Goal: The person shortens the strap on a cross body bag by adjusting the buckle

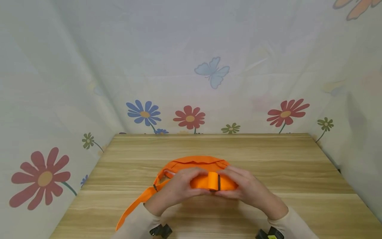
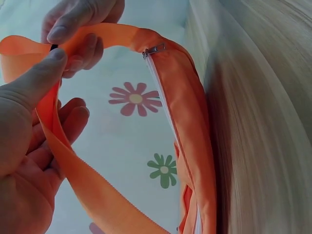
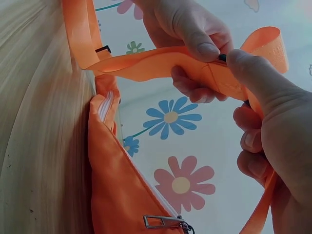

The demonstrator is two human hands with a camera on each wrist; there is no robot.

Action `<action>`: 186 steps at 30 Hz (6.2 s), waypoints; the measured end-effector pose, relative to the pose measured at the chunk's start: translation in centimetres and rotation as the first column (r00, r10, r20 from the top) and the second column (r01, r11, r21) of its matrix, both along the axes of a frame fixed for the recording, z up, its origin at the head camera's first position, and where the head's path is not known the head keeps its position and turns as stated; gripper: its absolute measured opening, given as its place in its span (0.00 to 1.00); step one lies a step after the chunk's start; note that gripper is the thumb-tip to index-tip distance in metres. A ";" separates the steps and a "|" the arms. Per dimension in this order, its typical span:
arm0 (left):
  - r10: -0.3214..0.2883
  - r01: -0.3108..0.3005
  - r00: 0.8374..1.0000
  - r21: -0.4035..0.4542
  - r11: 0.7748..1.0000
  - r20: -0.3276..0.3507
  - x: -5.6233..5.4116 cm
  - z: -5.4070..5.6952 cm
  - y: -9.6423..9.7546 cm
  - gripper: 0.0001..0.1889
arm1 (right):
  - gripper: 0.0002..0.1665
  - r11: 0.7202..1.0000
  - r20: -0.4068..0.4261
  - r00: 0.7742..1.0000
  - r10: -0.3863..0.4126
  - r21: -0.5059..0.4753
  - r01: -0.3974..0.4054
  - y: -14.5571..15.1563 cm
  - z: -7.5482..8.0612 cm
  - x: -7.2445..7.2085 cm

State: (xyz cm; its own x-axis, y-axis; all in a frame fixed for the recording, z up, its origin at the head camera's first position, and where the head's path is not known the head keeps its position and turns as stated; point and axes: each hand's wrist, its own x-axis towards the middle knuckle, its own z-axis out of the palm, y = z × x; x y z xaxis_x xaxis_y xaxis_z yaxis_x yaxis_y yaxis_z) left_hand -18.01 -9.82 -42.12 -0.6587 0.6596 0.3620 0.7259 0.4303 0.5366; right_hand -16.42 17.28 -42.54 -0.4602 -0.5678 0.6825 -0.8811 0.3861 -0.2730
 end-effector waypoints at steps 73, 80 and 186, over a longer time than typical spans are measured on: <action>0.072 -0.082 0.996 -0.207 0.975 -0.059 -0.5 0.2 -4.2 0.24 | 0.26 0.998 0.010 0.999 -0.044 -0.044 0.044 1.1 0.1 0.2; 0.026 -0.034 0.998 -0.175 0.984 -0.049 0.3 1.5 -0.1 0.31 | 0.26 0.998 -0.029 0.999 -0.020 -0.055 0.019 0.8 0.1 0.1; -0.015 0.015 1.000 -0.006 1.000 -0.019 0.0 1.1 0.0 0.27 | 0.22 0.994 -0.019 0.999 0.028 -0.109 -0.029 0.6 -0.2 -0.3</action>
State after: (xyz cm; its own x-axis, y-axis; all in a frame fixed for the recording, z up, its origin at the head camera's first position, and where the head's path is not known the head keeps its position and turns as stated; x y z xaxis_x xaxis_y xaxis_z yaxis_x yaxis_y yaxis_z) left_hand -17.97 -9.80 -41.02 -0.6414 0.6716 0.3710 0.7426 0.4221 0.5199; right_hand -16.69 17.91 -42.75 -0.4325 -0.5025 0.7486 -0.8963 0.3296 -0.2966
